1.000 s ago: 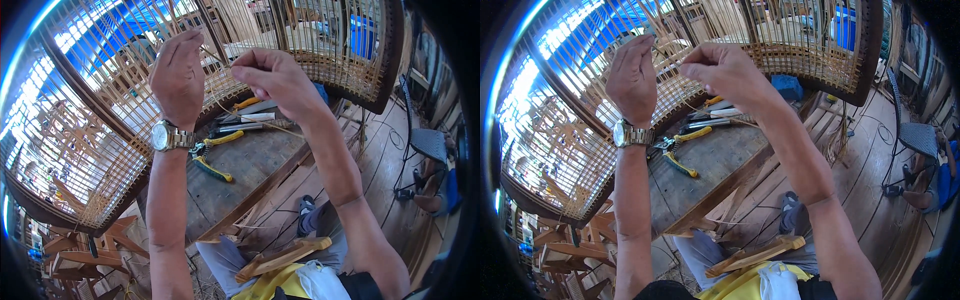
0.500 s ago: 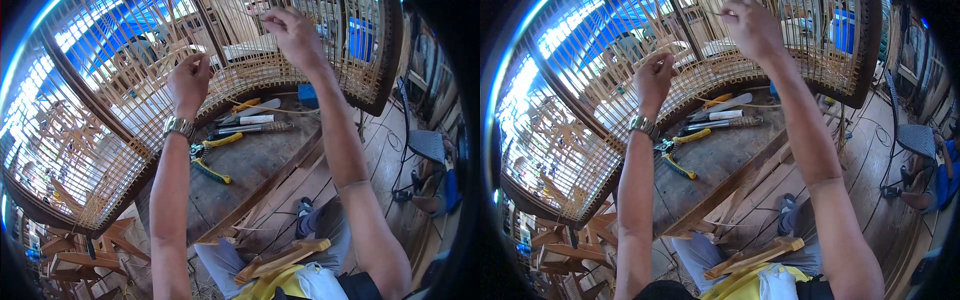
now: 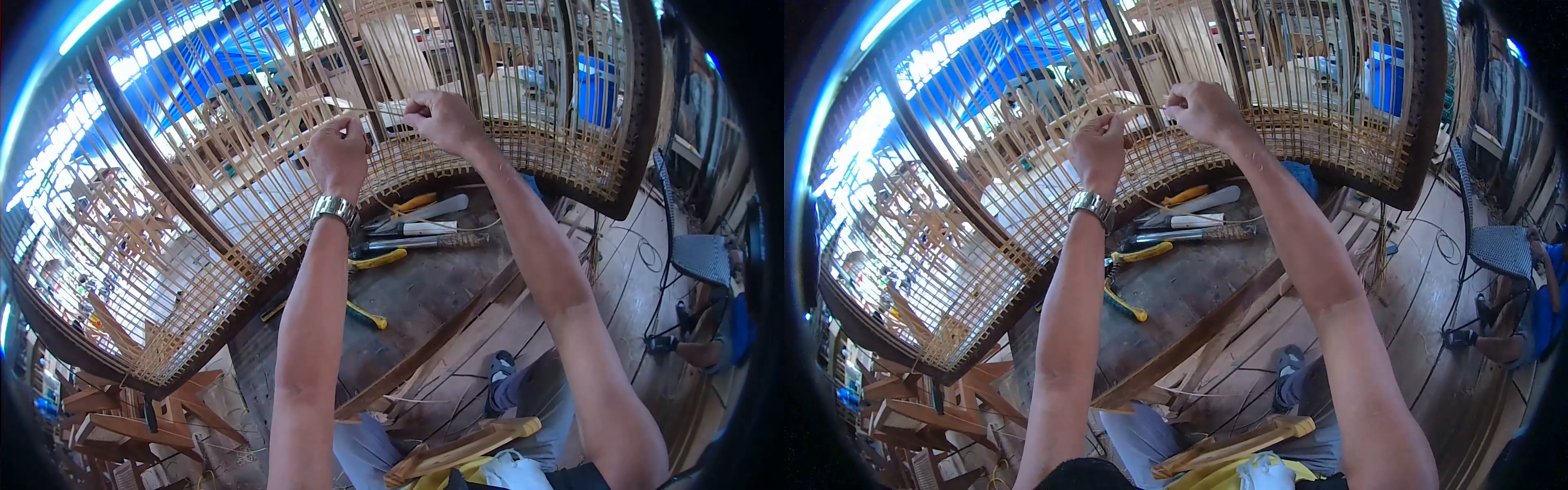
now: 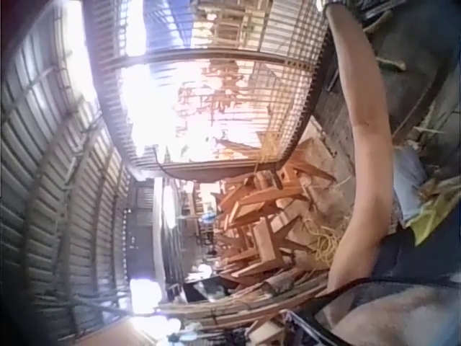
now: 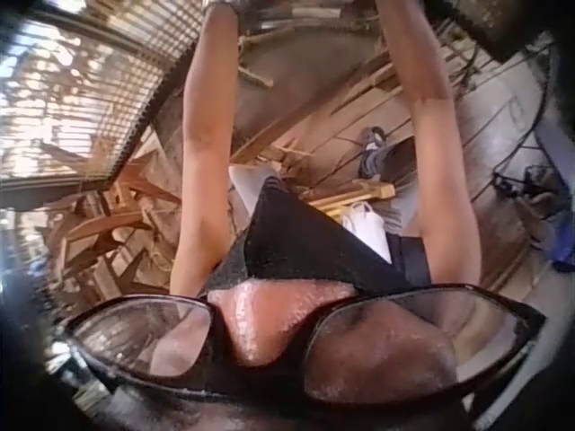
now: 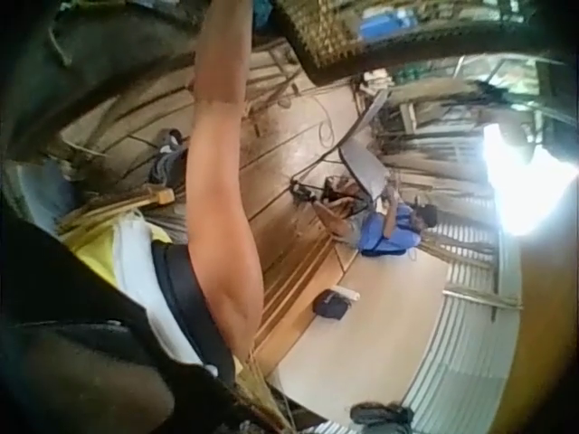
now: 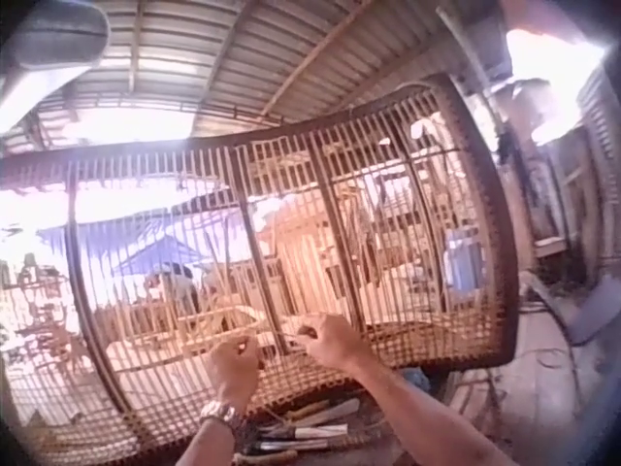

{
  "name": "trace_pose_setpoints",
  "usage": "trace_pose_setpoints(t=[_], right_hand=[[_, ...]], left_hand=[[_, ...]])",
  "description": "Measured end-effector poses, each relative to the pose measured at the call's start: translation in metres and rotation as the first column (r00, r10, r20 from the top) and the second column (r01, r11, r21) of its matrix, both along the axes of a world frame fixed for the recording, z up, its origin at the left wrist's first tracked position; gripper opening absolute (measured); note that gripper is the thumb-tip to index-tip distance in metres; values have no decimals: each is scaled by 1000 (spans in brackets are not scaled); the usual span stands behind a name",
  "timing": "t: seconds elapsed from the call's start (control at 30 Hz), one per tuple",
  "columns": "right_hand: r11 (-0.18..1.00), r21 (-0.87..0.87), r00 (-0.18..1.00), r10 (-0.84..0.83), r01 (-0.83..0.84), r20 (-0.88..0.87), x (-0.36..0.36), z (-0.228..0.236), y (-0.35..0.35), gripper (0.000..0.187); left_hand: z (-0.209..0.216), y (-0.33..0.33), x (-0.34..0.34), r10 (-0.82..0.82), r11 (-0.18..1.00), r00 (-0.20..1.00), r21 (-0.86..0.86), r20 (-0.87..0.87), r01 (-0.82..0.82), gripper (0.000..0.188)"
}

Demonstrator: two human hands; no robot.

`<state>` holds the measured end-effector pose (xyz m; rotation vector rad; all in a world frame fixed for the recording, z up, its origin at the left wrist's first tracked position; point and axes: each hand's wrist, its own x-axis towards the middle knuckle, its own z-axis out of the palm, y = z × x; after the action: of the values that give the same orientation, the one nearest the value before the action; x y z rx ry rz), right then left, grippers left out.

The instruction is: The person weaves cane strips through a wooden frame by hand and presses the woven mesh into place using a flat tool and a sponge block.

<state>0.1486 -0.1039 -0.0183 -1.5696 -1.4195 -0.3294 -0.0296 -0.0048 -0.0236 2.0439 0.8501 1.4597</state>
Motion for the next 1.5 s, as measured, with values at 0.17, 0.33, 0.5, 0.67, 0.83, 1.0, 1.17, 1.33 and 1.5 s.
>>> trace_pose_setpoints(t=[0.17,0.33,0.5,0.67,0.83,1.0,1.17,1.33,1.5], right_hand=[[1000,13,999,23,-22,-50,0,-11,-7,19],[1000,15,997,9,-8,-71,2,-27,-9,19],[1000,19,994,-1,3,-113,3,-36,-8,18],[998,55,995,25,-20,-94,-5,-37,0,18],[997,72,999,-20,23,-45,-14,-37,12,18],[986,111,990,-131,125,46,-13,-34,8,18],[987,48,984,-159,155,86,-10,-24,-1,19],[969,25,959,-249,248,139,-15,-19,-1,17],[970,80,954,-241,229,182,-21,-10,8,17]], left_hand=[[-10,2,6,272,899,962,354,7,-257,25],[-11,12,0,-71,990,995,126,65,62,24],[-9,17,-10,-196,976,980,108,45,191,26],[-11,10,-6,-128,982,991,144,50,120,25],[-12,5,-12,219,923,975,329,-28,-198,24],[-10,4,-6,263,928,962,294,-78,-230,23],[-7,9,-3,305,924,950,263,-72,-277,23],[-5,5,0,409,877,907,317,-103,-360,24],[-1,1,-8,374,910,918,239,-128,-338,24]])
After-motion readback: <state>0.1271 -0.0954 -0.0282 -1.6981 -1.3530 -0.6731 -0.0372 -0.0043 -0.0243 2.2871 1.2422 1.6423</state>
